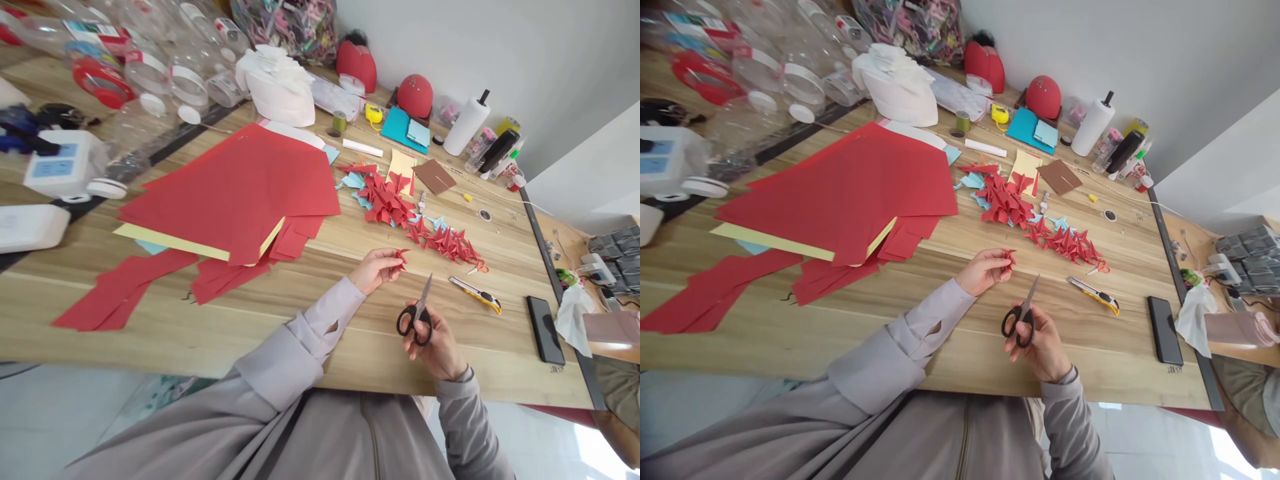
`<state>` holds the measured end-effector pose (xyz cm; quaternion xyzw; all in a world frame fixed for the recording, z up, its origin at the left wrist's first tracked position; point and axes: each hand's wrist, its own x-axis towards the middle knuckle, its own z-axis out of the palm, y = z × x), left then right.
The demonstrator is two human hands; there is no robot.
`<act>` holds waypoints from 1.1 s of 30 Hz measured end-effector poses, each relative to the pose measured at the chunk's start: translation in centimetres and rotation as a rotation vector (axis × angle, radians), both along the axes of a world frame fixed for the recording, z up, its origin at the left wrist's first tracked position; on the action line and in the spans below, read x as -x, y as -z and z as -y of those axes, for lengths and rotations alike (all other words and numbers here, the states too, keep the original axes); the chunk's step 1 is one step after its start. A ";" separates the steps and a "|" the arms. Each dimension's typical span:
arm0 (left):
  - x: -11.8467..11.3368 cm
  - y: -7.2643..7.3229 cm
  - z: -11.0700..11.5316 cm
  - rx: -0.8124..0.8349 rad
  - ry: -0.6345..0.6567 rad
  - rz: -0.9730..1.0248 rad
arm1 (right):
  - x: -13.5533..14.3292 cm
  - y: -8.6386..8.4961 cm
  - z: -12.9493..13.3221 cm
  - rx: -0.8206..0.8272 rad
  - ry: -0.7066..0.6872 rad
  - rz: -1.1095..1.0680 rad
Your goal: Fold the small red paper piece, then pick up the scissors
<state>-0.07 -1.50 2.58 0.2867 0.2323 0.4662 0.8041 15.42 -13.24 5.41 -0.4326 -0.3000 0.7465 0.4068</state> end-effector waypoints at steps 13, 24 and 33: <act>0.0 0.0 0.3 0.005 0.036 -0.015 | 0.8 0.2 0.4 -0.098 -0.078 0.063; -0.1 0.3 0.2 -0.027 0.048 -0.089 | 0.9 0.0 -0.2 -0.064 -0.072 0.063; -0.1 0.5 0.2 -0.026 0.031 -0.097 | 0.8 0.4 -0.1 -0.078 -0.067 0.040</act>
